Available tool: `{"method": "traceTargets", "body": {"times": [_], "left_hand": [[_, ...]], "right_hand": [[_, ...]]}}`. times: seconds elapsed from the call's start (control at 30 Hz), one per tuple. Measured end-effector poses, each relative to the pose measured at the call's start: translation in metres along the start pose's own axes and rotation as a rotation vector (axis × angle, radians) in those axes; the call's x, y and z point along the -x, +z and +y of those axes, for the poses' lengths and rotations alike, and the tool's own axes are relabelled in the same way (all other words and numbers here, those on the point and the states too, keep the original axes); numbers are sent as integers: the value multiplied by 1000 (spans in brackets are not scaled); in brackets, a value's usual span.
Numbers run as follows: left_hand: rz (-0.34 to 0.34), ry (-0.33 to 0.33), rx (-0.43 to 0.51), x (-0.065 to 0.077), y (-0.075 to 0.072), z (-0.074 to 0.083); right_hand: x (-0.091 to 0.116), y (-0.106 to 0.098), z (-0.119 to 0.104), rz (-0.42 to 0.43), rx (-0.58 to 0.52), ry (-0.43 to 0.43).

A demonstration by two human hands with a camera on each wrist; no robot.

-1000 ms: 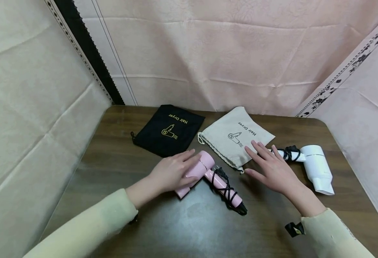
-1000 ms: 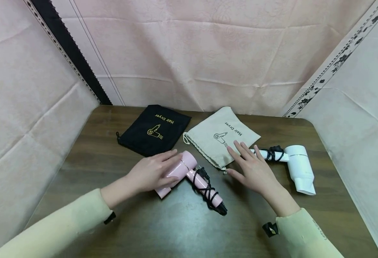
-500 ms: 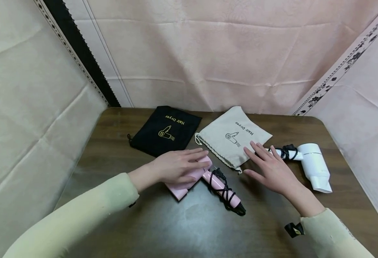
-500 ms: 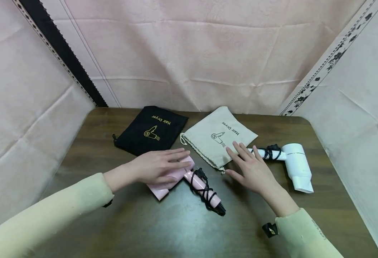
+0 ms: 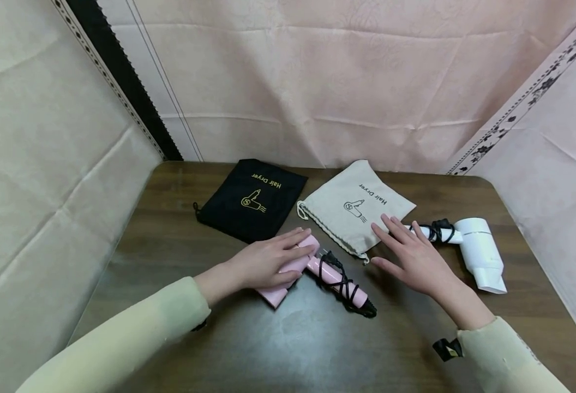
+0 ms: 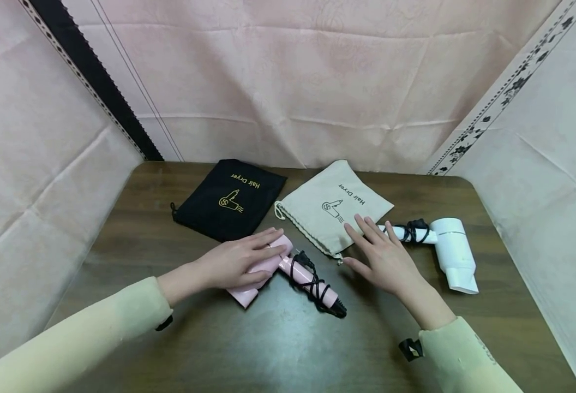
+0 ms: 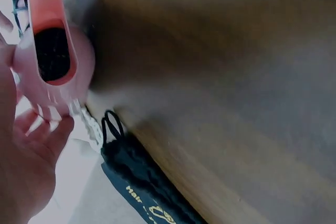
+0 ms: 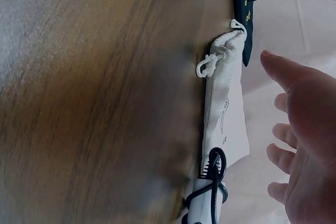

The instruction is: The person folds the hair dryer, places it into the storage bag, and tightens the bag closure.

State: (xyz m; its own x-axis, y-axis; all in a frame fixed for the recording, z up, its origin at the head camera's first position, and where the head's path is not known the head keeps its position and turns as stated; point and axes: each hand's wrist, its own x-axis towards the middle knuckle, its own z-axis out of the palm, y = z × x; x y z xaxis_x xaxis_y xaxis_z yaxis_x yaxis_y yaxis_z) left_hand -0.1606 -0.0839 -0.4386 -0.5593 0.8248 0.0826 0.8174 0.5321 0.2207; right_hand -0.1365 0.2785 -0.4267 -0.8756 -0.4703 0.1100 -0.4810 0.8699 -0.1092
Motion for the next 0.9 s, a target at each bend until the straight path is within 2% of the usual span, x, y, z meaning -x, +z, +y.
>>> {"method": "traceTargets", "body": {"times": [0.27, 0.43, 0.53, 0.67, 0.77, 0.83, 0.9], "left_hand": [[88, -164, -7, 13, 5, 21], [164, -253, -54, 22, 7, 30], [179, -313, -73, 27, 8, 35], [165, -375, -65, 34, 7, 40], [153, -361, -51, 39, 4, 38], [155, -298, -39, 43, 0, 32], [140, -204, -44, 48, -6, 23]], "right_hand": [[-3, 0, 1, -15, 8, 10], [-5, 0, 0, 4, 6, -6], [-5, 0, -1, 15, 6, -12], [-7, -1, -3, 14, 10, -22], [-9, -1, -4, 11, 13, -30], [-10, 0, -4, 12, 17, -38], [-11, 0, -4, 10, 19, -43]]}}
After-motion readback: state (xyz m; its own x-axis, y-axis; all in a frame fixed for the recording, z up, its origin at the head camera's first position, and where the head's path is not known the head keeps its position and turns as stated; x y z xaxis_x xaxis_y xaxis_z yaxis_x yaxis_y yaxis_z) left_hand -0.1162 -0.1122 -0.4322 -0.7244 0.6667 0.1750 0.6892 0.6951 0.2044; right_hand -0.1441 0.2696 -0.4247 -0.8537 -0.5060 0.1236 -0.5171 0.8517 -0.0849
